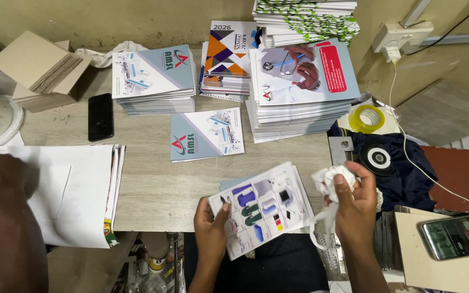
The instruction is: Assembling and folding printed sheets into booklets on a production table.
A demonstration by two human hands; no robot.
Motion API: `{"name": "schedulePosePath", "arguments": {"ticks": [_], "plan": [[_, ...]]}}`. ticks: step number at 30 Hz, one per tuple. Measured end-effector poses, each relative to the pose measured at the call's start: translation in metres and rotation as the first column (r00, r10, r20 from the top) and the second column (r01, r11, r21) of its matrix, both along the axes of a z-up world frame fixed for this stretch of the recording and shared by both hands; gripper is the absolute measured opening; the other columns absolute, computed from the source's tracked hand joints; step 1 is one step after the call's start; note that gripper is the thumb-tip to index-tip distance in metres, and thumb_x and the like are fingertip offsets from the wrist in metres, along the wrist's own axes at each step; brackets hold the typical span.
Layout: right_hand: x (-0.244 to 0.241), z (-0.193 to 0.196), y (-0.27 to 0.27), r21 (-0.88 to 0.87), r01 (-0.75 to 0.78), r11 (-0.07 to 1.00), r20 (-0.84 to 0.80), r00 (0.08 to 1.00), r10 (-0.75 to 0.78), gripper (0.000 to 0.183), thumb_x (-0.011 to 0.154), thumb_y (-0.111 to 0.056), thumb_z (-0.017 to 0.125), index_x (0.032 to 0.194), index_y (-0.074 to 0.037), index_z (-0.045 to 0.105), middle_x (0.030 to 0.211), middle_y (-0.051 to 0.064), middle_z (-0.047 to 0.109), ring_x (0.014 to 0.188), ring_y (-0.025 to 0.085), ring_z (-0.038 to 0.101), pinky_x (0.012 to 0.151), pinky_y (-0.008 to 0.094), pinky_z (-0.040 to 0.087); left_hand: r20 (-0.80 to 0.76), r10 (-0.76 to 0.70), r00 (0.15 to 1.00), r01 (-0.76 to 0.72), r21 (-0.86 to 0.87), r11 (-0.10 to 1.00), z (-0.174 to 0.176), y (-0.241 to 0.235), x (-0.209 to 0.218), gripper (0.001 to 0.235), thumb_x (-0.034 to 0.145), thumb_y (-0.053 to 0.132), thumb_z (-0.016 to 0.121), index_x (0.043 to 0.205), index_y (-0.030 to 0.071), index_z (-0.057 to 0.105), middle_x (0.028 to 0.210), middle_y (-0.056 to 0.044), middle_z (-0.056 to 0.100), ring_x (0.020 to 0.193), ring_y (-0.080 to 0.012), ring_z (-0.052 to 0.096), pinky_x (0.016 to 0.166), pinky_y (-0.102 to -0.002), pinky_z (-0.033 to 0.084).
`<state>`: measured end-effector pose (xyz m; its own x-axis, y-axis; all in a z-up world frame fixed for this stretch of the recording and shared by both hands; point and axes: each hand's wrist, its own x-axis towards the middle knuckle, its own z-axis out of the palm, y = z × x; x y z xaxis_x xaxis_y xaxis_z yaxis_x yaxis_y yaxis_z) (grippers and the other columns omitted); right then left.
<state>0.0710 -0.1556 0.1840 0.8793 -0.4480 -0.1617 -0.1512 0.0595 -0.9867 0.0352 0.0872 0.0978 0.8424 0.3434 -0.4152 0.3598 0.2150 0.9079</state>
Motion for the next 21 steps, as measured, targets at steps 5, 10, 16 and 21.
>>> {"name": "schedulePosePath", "arguments": {"ticks": [5, 10, 16, 21], "plan": [[0.020, -0.097, 0.013, -0.727, -0.371, 0.577, -0.214, 0.922, 0.323, 0.032, 0.101, -0.023, 0.054, 0.128, -0.010, 0.064, 0.134, 0.011, 0.062, 0.121, 0.031, 0.057, 0.092, 0.043, 0.054, -0.023, 0.005, 1.000, 0.001, 0.216, 0.976, -0.021, -0.002, 0.020, 0.017, 0.095, 0.026, 0.065, 0.099, 0.011, 0.059, 0.090, -0.004, 0.064, 0.085, -0.0170, 0.058, 0.075, -0.033, 0.048], [-0.032, -0.145, 0.051, -0.929, -0.302, 0.215, -0.112, 0.781, 0.615, 0.039, 0.099, -0.016, 0.059, 0.138, -0.013, 0.061, 0.143, 0.013, 0.062, 0.136, 0.045, 0.052, 0.103, 0.060, 0.053, -0.118, -0.006, 0.993, 0.042, 0.300, 0.953, -0.048, 0.007, 0.029, 0.015, 0.098, 0.026, 0.068, 0.094, 0.012, 0.061, 0.074, 0.001, 0.055, 0.065, -0.0115, 0.044, 0.059, -0.031, 0.037], [0.067, -0.154, 0.016, -0.929, -0.231, 0.288, -0.066, 0.871, 0.488, 0.021, 0.097, -0.012, 0.069, 0.117, -0.012, 0.075, 0.090, 0.004, 0.071, 0.086, 0.026, 0.060, 0.064, 0.037, 0.051, -0.137, -0.081, 0.987, 0.116, 0.270, 0.956, -0.045, 0.009, 0.028, 0.019, 0.099, 0.027, 0.066, 0.110, 0.012, 0.062, 0.074, 0.000, 0.057, 0.063, -0.0112, 0.047, 0.056, -0.031, 0.038], [0.055, -0.120, 0.044, -0.836, -0.448, 0.316, -0.249, 0.823, 0.510, 0.033, 0.108, -0.008, 0.053, 0.075, -0.006, 0.061, 0.072, 0.004, 0.060, 0.063, 0.021, 0.062, 0.033, 0.024, 0.054, -0.151, -0.009, 0.988, 0.047, 0.248, 0.968, -0.035, 0.003, 0.026, 0.019, 0.097, 0.025, 0.064, 0.113, 0.013, 0.063, 0.093, -0.003, 0.076, 0.078, -0.0158, 0.069, 0.064, -0.034, 0.053]]}}
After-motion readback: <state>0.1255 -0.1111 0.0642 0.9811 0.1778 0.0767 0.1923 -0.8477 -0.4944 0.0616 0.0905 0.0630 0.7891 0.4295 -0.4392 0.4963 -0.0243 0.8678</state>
